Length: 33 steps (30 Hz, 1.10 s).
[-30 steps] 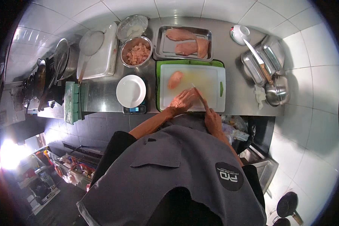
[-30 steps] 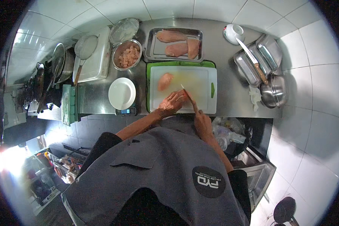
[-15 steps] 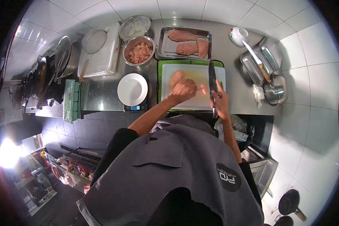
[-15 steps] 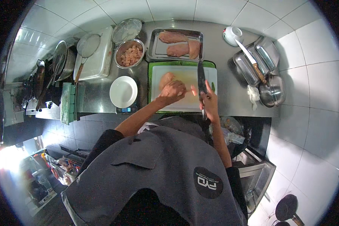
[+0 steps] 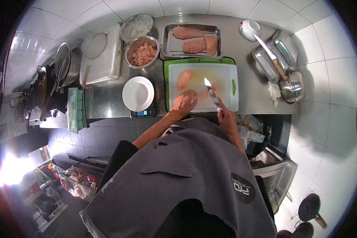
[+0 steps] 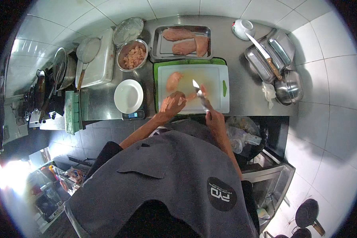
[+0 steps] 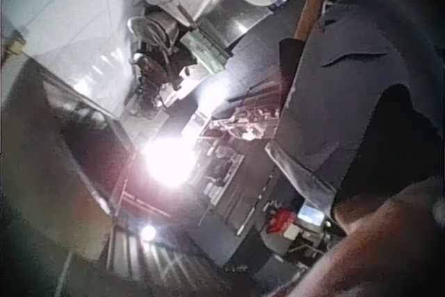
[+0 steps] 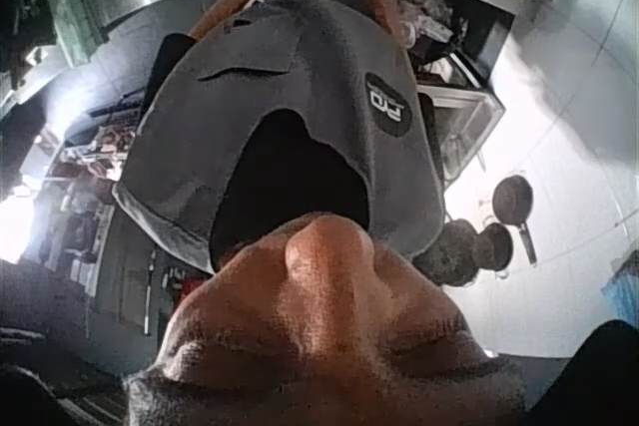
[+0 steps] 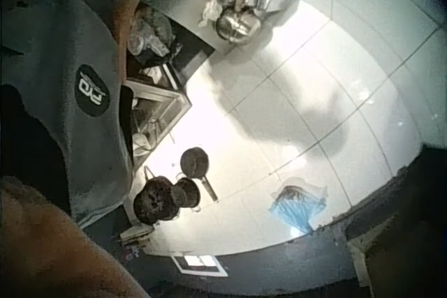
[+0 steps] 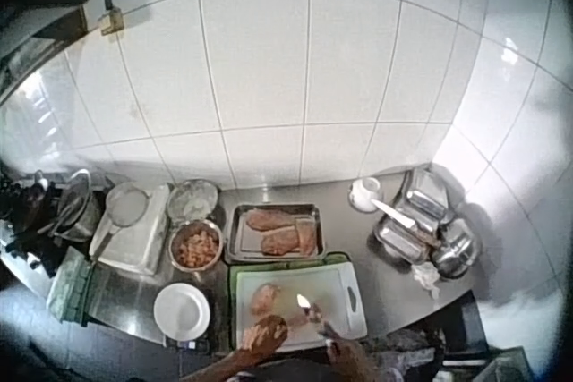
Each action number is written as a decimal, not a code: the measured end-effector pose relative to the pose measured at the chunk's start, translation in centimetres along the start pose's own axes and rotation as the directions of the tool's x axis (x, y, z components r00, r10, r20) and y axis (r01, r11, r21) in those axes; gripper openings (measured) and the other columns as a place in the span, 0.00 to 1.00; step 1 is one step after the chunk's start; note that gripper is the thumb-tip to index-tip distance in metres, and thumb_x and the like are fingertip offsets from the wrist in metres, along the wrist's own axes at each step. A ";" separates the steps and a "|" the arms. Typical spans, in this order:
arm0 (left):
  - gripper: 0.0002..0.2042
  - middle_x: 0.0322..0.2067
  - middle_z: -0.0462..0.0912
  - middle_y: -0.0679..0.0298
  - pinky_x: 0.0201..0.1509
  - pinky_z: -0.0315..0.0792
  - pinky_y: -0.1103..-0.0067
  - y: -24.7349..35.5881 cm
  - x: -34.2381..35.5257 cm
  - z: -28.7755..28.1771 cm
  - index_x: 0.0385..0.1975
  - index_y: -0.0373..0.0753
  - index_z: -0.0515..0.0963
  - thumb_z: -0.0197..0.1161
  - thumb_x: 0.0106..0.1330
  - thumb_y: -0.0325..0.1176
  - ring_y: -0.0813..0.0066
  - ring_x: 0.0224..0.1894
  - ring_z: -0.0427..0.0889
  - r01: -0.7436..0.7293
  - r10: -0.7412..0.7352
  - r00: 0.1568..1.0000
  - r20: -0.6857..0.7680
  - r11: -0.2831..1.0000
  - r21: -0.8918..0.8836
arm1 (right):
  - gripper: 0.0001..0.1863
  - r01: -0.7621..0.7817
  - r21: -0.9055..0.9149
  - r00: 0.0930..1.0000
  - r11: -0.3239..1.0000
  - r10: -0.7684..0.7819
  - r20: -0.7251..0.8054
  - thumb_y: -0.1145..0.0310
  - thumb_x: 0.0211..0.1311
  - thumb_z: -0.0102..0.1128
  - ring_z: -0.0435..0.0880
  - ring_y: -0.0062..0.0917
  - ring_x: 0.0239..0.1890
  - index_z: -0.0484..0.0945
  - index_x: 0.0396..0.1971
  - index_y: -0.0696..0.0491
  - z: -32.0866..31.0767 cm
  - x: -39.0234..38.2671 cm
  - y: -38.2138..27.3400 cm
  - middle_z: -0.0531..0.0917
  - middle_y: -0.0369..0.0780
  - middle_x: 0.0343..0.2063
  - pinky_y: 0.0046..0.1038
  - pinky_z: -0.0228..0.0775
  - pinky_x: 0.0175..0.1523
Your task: Cutting, slicing, and weighing chicken breast meat on a cutting board at a kitchen prep area.
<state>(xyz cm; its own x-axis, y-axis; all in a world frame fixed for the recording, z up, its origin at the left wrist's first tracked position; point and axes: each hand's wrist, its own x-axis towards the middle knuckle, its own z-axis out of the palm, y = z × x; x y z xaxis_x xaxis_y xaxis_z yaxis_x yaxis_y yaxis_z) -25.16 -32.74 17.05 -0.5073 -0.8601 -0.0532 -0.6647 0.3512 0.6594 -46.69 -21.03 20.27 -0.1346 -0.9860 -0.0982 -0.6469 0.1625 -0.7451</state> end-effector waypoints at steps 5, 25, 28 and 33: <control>0.09 0.41 0.79 0.59 0.50 0.74 0.65 -0.6 -0.5 1.9 0.39 0.39 0.76 0.65 0.61 0.31 0.57 0.48 0.78 -0.263 0.256 0.946 -0.200 0.965 -0.011 | 0.39 0.057 -0.230 0.988 0.971 -0.021 0.155 0.76 0.64 0.53 0.83 0.47 0.29 0.52 0.74 0.43 1.9 -0.2 -1.3 0.81 0.53 0.26 0.45 0.75 0.39; 0.11 0.36 0.76 0.57 0.51 0.74 0.63 -2.1 1.8 3.0 0.38 0.36 0.75 0.64 0.56 0.26 0.55 0.45 0.77 -0.259 0.297 0.901 -0.315 0.953 0.160 | 0.40 0.075 -0.407 0.976 0.910 0.015 0.215 0.76 0.63 0.51 0.83 0.45 0.30 0.51 0.75 0.44 3.4 -0.5 -1.3 0.83 0.48 0.31 0.45 0.76 0.37; 0.10 0.36 0.76 0.56 0.51 0.73 0.62 -2.3 2.1 2.2 0.37 0.37 0.75 0.63 0.55 0.24 0.54 0.45 0.77 -0.202 0.234 0.898 -0.373 0.972 0.124 | 0.39 0.074 -0.418 0.969 0.905 0.034 0.246 0.76 0.64 0.51 0.83 0.45 0.30 0.51 0.75 0.44 2.2 -1.5 -0.6 0.82 0.49 0.30 0.45 0.77 0.37; 0.12 0.38 0.76 0.56 0.53 0.69 0.61 -2.2 0.8 1.8 0.38 0.37 0.75 0.63 0.54 0.24 0.54 0.46 0.76 -0.345 0.357 0.894 -0.270 0.934 0.091 | 0.39 0.072 -0.256 0.976 0.964 -0.015 0.215 0.76 0.64 0.51 0.84 0.47 0.31 0.53 0.74 0.42 0.7 -1.6 -1.0 0.82 0.50 0.31 0.46 0.77 0.38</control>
<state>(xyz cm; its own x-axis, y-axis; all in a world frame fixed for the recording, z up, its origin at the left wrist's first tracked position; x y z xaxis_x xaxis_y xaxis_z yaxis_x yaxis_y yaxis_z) -25.12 -33.55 14.15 -0.5429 -0.7437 0.3902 -0.4954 0.6587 0.5663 -45.30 -19.65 20.65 0.0400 -0.9733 -0.2262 -0.8252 0.0955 -0.5568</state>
